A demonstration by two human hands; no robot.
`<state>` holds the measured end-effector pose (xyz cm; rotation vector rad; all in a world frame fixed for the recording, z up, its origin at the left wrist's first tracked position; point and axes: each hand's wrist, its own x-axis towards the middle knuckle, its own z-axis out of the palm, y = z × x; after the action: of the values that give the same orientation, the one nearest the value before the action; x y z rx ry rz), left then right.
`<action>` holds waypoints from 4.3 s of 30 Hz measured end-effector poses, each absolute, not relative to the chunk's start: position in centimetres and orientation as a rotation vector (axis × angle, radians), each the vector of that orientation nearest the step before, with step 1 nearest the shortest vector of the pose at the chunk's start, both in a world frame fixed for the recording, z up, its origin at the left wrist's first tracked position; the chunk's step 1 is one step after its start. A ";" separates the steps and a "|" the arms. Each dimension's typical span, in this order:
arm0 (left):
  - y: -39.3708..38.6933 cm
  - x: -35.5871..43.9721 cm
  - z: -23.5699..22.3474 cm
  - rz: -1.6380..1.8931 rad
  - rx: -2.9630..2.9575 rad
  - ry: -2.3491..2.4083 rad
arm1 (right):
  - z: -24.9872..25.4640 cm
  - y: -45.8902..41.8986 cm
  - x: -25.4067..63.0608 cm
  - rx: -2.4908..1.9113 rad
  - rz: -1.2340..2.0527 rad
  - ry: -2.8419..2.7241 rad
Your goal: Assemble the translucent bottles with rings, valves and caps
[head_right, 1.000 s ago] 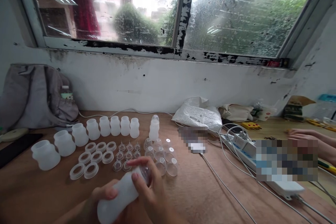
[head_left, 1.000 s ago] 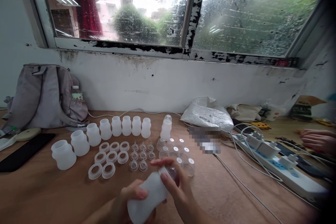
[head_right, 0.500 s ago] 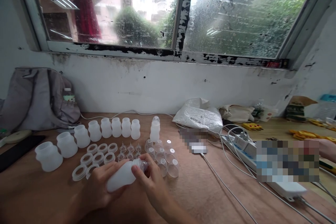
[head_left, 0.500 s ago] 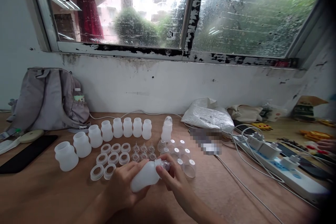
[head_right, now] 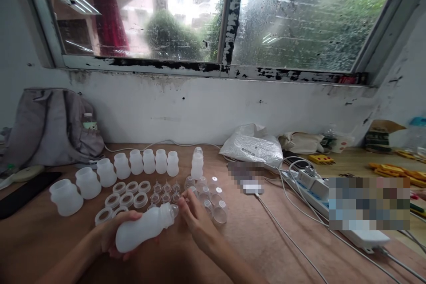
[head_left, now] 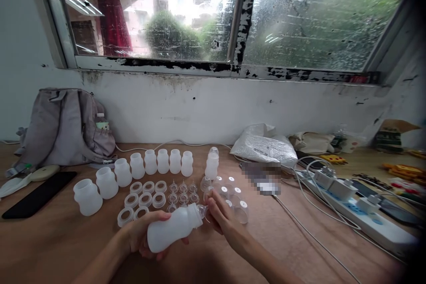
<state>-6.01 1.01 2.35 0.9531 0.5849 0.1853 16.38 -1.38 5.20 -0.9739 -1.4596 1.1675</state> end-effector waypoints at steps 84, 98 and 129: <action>-1.5 -2.4 0.9 0.966 2.722 1.039 | 1.7 -2.2 14.6 -1.042 0.097 -2.358; -1.0 -2.9 1.4 1.173 2.843 0.985 | 1.2 -2.3 15.0 -1.178 0.218 -2.243; -1.5 -2.3 1.0 1.176 2.908 0.830 | -0.2 -2.4 14.2 -1.099 0.457 -2.180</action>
<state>-2.34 -1.55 1.02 2.9082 0.8296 1.1763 14.20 -2.37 -0.16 -1.0994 -2.1798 0.4568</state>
